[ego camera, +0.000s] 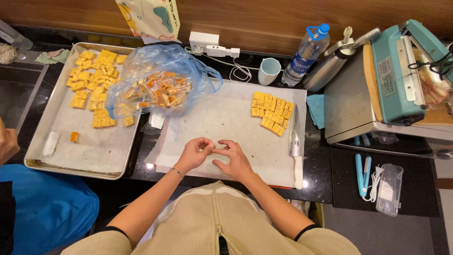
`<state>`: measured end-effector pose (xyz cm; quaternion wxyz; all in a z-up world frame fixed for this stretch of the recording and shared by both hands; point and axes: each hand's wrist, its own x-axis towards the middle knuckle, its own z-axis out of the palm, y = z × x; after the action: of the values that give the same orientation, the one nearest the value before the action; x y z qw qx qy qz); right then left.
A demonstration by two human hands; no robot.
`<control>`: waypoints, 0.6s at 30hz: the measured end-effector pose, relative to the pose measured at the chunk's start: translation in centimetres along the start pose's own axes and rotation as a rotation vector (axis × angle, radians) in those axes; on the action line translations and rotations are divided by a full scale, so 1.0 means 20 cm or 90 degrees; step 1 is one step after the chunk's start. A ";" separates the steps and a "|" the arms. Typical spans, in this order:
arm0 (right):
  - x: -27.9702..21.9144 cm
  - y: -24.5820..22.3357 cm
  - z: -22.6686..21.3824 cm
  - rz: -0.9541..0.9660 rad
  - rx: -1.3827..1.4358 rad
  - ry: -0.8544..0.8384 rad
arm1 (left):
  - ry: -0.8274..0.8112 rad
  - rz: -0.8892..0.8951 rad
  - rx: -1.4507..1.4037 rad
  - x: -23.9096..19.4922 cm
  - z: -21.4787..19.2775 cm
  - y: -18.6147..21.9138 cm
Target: The person wraps small yellow rectangular food items in clear plastic wrappers by hand. They pick up the items from a cutting board, fold the wrappers around them, and place the wrapped items into a blue plastic bag. Another person is visible on the left side of the frame performing a similar task.
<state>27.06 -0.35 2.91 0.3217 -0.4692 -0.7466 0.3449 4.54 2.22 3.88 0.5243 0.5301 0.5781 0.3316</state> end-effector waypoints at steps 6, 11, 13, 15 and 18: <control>0.03 -0.01 -0.11 0.099 0.185 -0.080 | -0.070 -0.149 -0.133 0.04 0.02 -0.04; 0.06 0.02 -0.13 0.160 0.239 -0.184 | -0.072 -0.248 -0.172 0.04 0.04 0.00; 0.07 0.02 -0.14 0.172 0.258 -0.215 | -0.068 -0.278 -0.174 0.04 0.03 -0.01; 0.06 0.02 -0.15 0.194 0.289 -0.284 | -0.053 -0.319 -0.194 0.06 0.02 -0.08; 0.06 0.09 -0.11 0.139 0.331 -0.312 | -0.052 -0.353 -0.212 0.04 0.03 -0.11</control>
<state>29.27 1.83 2.85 0.2029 -0.3524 -0.6343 0.6575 4.65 2.47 1.54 0.6968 0.2726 0.6167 0.2446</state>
